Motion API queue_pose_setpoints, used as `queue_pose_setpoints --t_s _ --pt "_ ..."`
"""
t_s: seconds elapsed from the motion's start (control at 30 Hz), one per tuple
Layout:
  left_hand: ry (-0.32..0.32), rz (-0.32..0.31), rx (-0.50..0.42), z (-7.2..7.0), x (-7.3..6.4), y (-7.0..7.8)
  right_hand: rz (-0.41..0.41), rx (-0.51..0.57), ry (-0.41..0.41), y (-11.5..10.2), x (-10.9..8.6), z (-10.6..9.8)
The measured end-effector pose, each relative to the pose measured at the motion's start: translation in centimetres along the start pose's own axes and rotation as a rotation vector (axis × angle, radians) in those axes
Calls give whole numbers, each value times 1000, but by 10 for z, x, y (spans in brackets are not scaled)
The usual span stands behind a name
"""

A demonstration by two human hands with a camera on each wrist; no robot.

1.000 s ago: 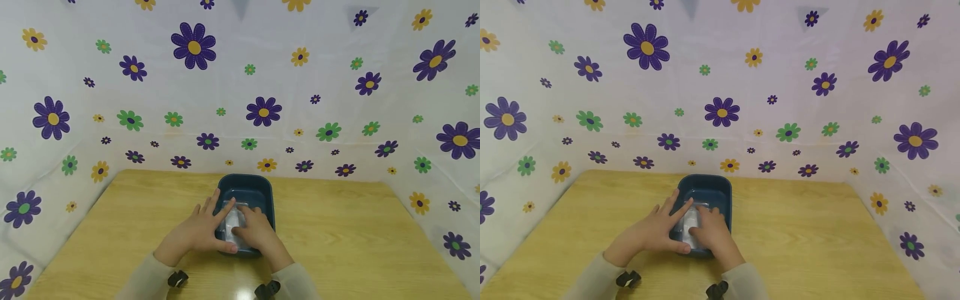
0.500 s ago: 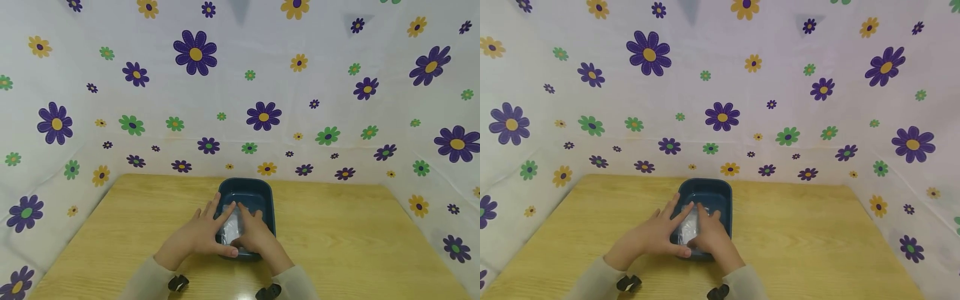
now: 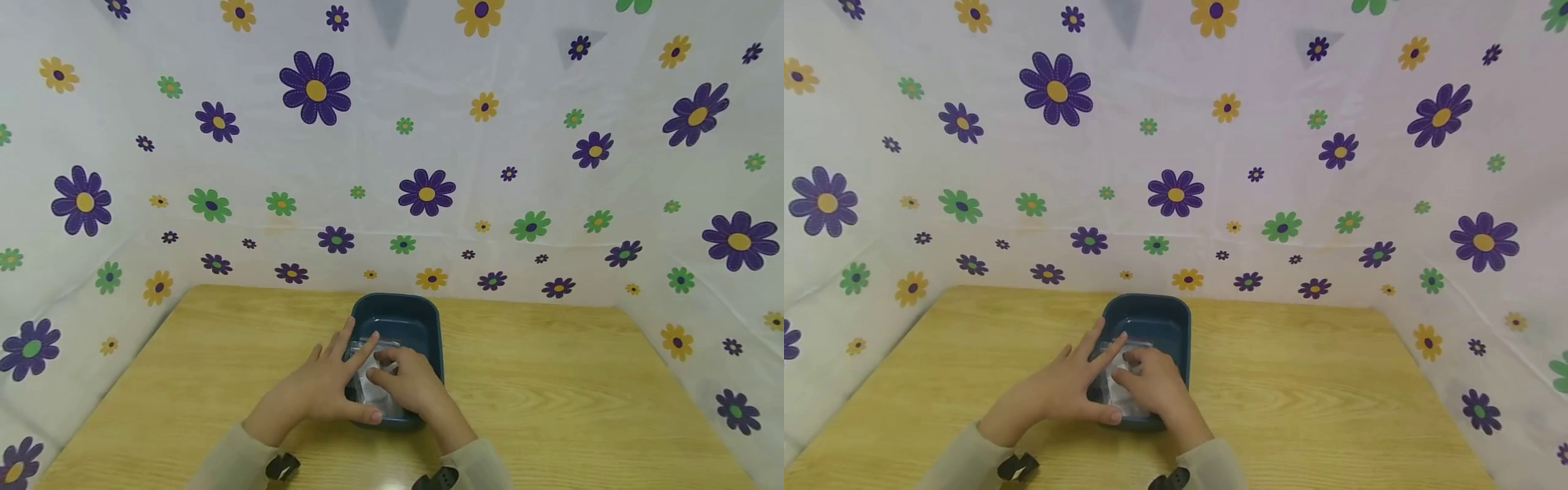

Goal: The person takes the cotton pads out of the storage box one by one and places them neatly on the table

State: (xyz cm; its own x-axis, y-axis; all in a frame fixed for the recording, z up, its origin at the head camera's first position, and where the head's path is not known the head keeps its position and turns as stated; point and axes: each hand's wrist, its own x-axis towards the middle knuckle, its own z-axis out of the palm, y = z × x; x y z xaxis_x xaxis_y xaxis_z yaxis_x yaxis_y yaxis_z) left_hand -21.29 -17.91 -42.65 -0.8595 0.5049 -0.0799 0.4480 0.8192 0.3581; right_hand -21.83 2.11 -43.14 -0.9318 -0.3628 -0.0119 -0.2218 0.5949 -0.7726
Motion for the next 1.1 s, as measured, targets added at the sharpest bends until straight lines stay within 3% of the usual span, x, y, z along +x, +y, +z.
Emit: queue_pose_setpoints --t_s 0.3,0.5,0.6,0.8,0.93,1.1 --pt "19 -12 27 4 3 -1 -104 125 187 -2 -2 -19" --pt "15 -18 41 5 2 -1 -154 129 126 0 -7 -32" --pt "20 -21 34 5 3 -1 -171 154 141 4 -8 -39" --pt "-3 -25 25 2 5 -1 -92 313 92 14 -14 -54" --pt "-14 -34 22 2 3 -1 -82 370 51 18 -18 -59" --pt "-15 -45 26 1 4 -1 -19 462 73 22 -18 -68"
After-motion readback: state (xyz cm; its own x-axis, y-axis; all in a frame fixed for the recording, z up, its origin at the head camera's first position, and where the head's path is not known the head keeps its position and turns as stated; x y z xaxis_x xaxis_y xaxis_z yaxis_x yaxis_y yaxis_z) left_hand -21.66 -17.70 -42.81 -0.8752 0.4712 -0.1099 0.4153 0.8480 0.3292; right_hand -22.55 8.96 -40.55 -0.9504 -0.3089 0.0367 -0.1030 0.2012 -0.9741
